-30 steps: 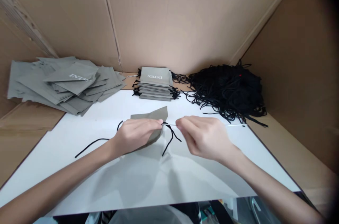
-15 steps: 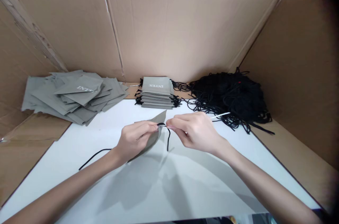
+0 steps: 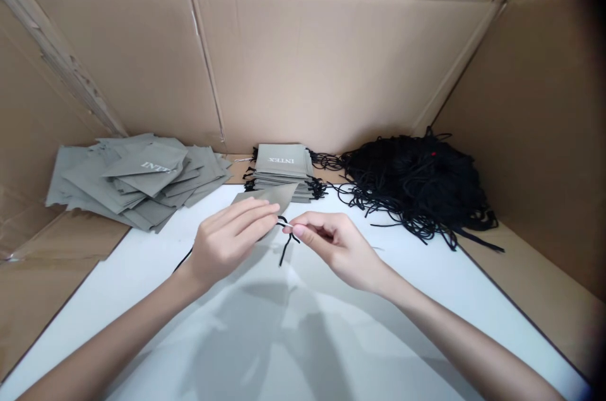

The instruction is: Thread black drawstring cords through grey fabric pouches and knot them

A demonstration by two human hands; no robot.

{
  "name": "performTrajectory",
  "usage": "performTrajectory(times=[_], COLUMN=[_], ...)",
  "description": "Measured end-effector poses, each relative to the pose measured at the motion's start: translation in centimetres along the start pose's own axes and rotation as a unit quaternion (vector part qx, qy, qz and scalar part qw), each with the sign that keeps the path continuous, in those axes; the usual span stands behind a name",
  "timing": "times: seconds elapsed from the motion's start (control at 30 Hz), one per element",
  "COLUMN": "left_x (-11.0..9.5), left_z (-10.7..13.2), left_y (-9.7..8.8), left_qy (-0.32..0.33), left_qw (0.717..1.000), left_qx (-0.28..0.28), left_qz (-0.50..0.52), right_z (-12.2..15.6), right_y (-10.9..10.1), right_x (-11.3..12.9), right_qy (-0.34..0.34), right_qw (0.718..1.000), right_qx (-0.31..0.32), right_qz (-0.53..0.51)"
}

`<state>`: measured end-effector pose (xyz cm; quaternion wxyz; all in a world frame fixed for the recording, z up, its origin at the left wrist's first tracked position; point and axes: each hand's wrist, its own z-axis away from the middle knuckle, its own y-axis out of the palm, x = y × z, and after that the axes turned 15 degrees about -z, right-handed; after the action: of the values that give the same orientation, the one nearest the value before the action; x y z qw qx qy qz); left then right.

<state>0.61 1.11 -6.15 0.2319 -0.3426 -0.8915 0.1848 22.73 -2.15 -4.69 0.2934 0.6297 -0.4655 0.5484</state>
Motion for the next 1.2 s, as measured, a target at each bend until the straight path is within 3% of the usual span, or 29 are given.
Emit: performTrajectory(times=[0.17,0.33,0.53,0.6,0.73,0.87,1.03,1.2], left_x=[0.3,0.6,-0.3,-0.7,-1.3,-2.0,-2.8,-2.2], left_z=[-0.1,-0.5,-0.8,-0.7,-0.5,-0.2,0.3,-0.4], left_y=[-0.8,-1.4,-1.5,-1.4,-0.9,-0.5,-0.4,-1.1], left_qy=[-0.022,-0.007,-0.179,-0.166,-0.070,-0.062,-0.071,-0.047], left_qw=[0.998,0.998,0.966,0.969,0.986,0.990,0.990,0.997], left_qx=[-0.047,0.028,0.046,0.037,0.003,-0.003,-0.002,-0.041], left_qz=[-0.047,0.059,0.182,0.182,0.149,0.129,0.118,0.053], right_z=[-0.2,0.1,0.3,0.2,0.2,0.0,-0.3,-0.5], right_y=[0.5,0.0,-1.5,-2.0,-2.1,-2.0,-2.4,-2.2], right_x=[0.7,0.6,0.9,0.8,0.7,0.9,1.2,1.2], right_qy=[0.006,-0.025,-0.140,-0.158,-0.153,-0.136,-0.097,0.008], right_qw=[0.999,0.997,0.963,0.952,0.946,0.946,0.969,0.997], right_qx=[-0.032,-0.033,0.007,0.032,0.053,0.067,0.080,0.077], right_qz=[-0.013,0.060,0.230,0.261,0.279,0.286,0.212,-0.013])
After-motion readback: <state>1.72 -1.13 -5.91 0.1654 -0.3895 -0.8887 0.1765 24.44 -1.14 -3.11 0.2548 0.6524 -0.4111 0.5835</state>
